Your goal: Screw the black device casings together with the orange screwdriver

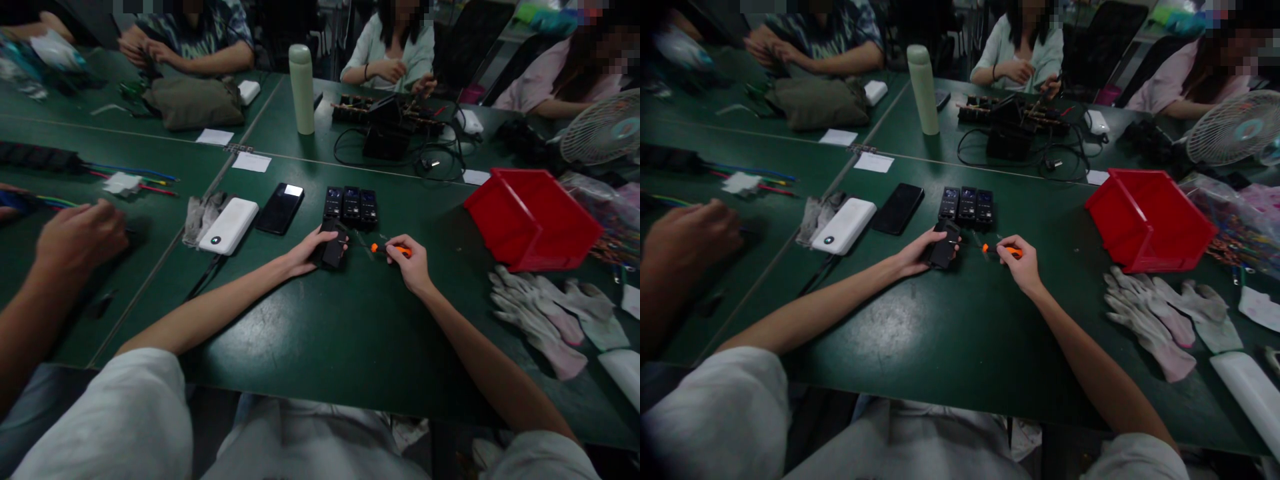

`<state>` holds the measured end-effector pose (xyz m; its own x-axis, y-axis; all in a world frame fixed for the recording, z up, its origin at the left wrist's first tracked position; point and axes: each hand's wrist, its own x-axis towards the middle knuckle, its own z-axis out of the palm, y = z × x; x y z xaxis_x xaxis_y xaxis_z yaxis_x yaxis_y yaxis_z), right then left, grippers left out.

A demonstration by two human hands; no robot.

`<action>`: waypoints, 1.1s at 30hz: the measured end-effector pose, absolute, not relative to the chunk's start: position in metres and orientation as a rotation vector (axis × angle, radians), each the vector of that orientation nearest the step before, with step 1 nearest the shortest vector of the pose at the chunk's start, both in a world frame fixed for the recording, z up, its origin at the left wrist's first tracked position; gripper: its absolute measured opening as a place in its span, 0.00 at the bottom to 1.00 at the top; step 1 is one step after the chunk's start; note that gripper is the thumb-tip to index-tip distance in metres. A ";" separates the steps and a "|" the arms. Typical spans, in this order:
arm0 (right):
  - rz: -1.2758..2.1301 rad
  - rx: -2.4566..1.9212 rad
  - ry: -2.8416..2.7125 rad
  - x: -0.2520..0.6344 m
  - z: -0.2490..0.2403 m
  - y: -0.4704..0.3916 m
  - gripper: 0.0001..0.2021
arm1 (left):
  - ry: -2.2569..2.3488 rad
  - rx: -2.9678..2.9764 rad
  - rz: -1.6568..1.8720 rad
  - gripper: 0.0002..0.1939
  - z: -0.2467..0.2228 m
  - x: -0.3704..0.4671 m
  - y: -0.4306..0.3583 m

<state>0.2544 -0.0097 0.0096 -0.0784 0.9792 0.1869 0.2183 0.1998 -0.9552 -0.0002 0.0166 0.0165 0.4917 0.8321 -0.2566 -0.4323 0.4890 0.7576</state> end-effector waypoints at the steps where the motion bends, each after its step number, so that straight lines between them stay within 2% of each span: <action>1: 0.986 -1.194 -1.506 0.254 0.010 -0.010 0.05 | 0.675 0.681 0.844 0.17 0.017 0.000 0.017; 22: 0.951 -1.227 -1.525 0.254 0.006 -0.008 0.07 | 0.676 0.696 0.846 0.17 0.017 0.001 0.016; 33: 1.063 -1.199 -1.505 0.251 0.002 -0.006 0.08 | 0.684 0.719 0.843 0.17 0.015 0.001 0.017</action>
<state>0.2508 -0.0063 0.0016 -0.1147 0.9841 0.1357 0.2011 0.1568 -0.9669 0.0005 0.0170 0.0152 0.4895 0.8371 -0.2442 -0.4111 0.4685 0.7820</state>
